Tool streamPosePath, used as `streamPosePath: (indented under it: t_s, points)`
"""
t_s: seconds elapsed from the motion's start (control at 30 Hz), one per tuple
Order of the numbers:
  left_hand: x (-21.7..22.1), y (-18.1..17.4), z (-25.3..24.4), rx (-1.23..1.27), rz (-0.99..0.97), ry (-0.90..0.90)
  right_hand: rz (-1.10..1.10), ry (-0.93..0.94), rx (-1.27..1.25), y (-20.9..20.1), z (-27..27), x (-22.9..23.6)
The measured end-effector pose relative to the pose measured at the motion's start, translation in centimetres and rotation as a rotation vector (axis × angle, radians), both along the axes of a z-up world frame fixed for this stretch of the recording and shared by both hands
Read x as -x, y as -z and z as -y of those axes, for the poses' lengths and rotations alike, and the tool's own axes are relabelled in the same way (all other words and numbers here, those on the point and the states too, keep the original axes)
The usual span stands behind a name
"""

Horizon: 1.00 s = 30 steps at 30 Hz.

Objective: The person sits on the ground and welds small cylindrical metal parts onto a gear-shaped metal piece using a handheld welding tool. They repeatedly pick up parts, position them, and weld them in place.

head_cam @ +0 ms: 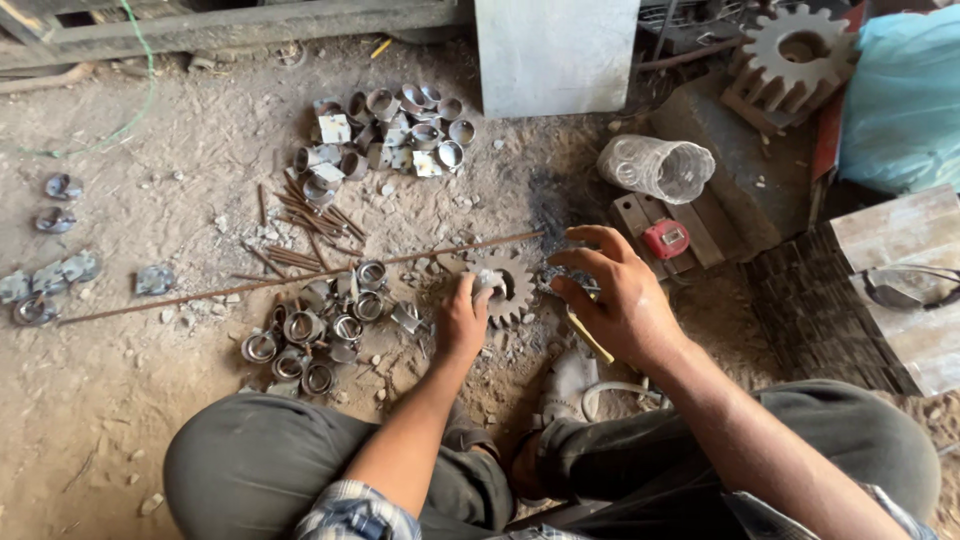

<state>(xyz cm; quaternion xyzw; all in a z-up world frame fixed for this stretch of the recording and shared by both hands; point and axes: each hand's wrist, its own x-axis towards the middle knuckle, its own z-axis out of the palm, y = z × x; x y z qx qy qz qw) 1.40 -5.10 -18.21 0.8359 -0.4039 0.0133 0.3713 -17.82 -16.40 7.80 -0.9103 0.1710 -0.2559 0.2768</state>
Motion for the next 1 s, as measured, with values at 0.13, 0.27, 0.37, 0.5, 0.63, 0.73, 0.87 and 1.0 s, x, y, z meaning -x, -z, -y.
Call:
streamPosePath:
  t_s: [0.13,0.27,0.37,0.5,0.63,0.73,0.87,1.0]
  points:
    - [0.6,1.5,1.5,0.154,0.113,0.002,-0.037,0.022,-0.066,0.2,0.1,0.3]
    - [0.8,1.8,0.0,-0.035,-0.129,0.008,-0.060,0.026,-0.056,-0.1,-0.1,0.1]
    - [0.5,1.6,0.7,0.007,-0.060,0.014,-0.075,0.030,-0.067,-0.3,0.1,0.1]
    - [0.9,1.2,0.6,0.208,0.179,0.038,-0.061,0.019,-0.054,0.2,-0.1,0.2]
    - [0.9,-0.2,-1.0,-0.230,0.028,0.028,-0.055,0.007,-0.040,-0.1,-0.3,-0.2]
    - [0.5,-0.3,-0.2,-0.219,0.042,-0.004,-0.062,0.013,-0.047,0.2,-0.2,0.0]
    - [0.4,-0.9,0.3,-0.070,0.203,0.019,-0.077,0.010,-0.085,0.4,-0.3,0.1]
    - [0.8,-2.1,-0.7,-0.510,-0.299,-0.079,-0.068,-0.004,-0.010,0.2,-0.3,-0.3]
